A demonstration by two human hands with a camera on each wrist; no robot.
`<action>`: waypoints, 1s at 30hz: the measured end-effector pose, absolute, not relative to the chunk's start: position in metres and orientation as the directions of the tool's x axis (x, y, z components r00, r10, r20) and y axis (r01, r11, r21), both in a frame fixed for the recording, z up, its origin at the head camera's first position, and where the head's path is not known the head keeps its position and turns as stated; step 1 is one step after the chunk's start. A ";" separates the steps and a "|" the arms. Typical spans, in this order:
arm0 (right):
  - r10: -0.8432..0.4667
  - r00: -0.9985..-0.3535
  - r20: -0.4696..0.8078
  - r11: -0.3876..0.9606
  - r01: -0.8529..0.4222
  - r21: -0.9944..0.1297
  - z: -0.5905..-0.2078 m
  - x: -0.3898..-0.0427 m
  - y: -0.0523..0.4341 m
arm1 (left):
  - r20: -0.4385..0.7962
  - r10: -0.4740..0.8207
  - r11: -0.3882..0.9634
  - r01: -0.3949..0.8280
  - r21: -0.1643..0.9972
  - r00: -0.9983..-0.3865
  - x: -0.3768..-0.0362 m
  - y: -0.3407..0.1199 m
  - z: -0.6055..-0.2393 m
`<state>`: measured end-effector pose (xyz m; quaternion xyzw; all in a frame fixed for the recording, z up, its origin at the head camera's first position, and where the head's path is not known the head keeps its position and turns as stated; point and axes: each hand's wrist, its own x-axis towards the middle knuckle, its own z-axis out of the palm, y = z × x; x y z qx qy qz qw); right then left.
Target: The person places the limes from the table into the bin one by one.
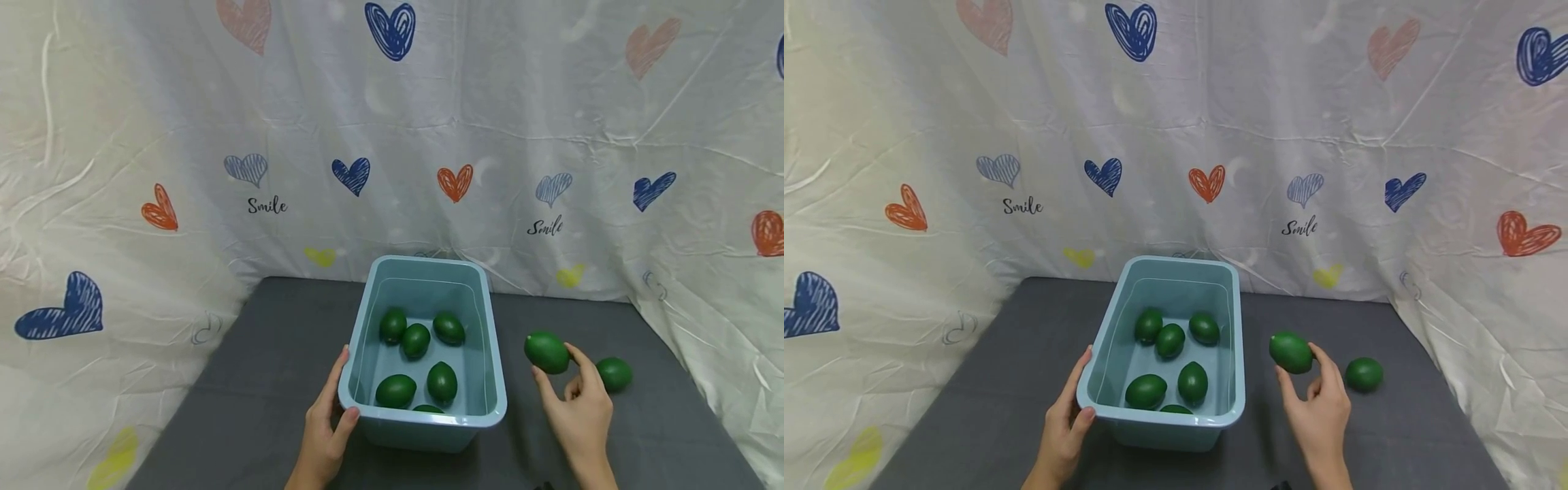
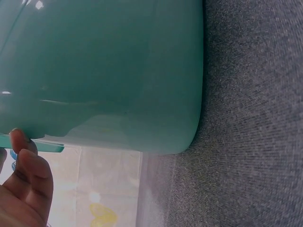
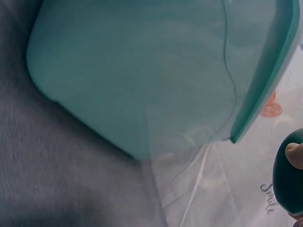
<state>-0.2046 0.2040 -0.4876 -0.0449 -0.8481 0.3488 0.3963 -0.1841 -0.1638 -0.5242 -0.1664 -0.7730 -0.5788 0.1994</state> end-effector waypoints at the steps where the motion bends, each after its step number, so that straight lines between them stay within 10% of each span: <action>1: 0.349 -0.683 0.641 0.751 -0.204 -0.627 -0.487 -0.204 0.202 | 0.501 0.025 0.276 0.488 0.828 -0.865 -0.184 -0.164 -0.524; 30: 0.303 -0.727 0.616 0.685 -0.283 -0.671 -0.464 -0.191 0.153 | 0.477 0.039 0.292 0.467 0.835 -0.878 -0.181 -0.166 -0.523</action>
